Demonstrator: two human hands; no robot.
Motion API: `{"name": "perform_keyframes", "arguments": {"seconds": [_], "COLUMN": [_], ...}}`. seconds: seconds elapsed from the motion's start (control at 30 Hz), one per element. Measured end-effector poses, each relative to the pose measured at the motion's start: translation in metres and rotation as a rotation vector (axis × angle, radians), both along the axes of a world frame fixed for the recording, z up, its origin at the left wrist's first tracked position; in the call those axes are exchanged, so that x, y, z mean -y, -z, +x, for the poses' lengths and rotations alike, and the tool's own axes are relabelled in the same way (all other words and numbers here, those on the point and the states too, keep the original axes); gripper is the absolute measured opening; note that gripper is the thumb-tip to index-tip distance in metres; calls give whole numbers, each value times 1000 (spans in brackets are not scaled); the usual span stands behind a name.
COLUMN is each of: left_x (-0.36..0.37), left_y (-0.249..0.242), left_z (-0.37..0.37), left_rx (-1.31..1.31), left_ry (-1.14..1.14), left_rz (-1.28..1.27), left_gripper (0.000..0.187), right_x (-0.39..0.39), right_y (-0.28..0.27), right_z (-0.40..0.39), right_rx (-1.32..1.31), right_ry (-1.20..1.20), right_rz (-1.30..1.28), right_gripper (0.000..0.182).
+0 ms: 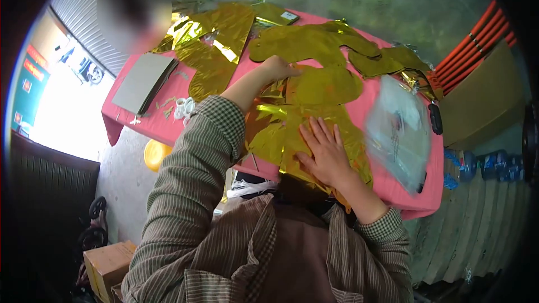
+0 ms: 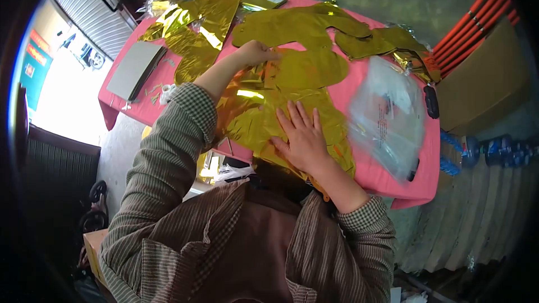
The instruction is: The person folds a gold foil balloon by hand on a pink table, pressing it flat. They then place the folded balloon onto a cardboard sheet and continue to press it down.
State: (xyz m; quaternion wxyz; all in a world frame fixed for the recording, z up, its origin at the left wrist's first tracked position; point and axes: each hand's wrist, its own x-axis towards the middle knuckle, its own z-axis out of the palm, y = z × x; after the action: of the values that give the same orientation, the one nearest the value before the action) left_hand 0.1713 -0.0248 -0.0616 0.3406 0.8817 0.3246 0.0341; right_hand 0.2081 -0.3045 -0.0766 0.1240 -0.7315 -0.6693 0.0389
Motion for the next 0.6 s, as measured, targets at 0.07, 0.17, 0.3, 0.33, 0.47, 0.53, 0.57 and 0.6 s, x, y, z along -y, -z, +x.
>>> {"name": "perform_keyframes", "arguments": {"seconds": [0.07, 0.17, 0.3, 0.33, 0.47, 0.53, 0.57, 0.6], "left_x": [-6, -8, -30, -38, -48, -28, -19, -9], "left_y": [11, -2, 0, 4, 17, -8, -19, -25], "left_z": [9, 18, 27, 30, 19, -5, -19, -36], "left_rx": [62, 141, 311, 313, 424, 483, 372, 290], "left_ry": [19, -22, -112, -114, -113, -22, 92, 211], "left_rz": [-77, -167, -211, -210, 59, 356, 359, 368], "left_gripper": [50, 44, 28, 28, 39, 40, 37, 35], "right_x": [-1, -4, -20, -25, -36, -37, -36, -36], "right_y": [-3, -10, -22, -19, 1, 5, 5, 6], "right_z": [0, 8, 14, 13, 15, 17, 18, 19], "right_rx": [6, 28, 43, 44, -11, -34, -28, -22], "right_ry": [-1, 23, 41, 39, 31, 40, 43, 43], "right_rz": [-48, -10, 64, 65, -34, -62, -53, -47], "right_gripper": [63, 65, 66, 66, 65, 65, 65, 65]}}
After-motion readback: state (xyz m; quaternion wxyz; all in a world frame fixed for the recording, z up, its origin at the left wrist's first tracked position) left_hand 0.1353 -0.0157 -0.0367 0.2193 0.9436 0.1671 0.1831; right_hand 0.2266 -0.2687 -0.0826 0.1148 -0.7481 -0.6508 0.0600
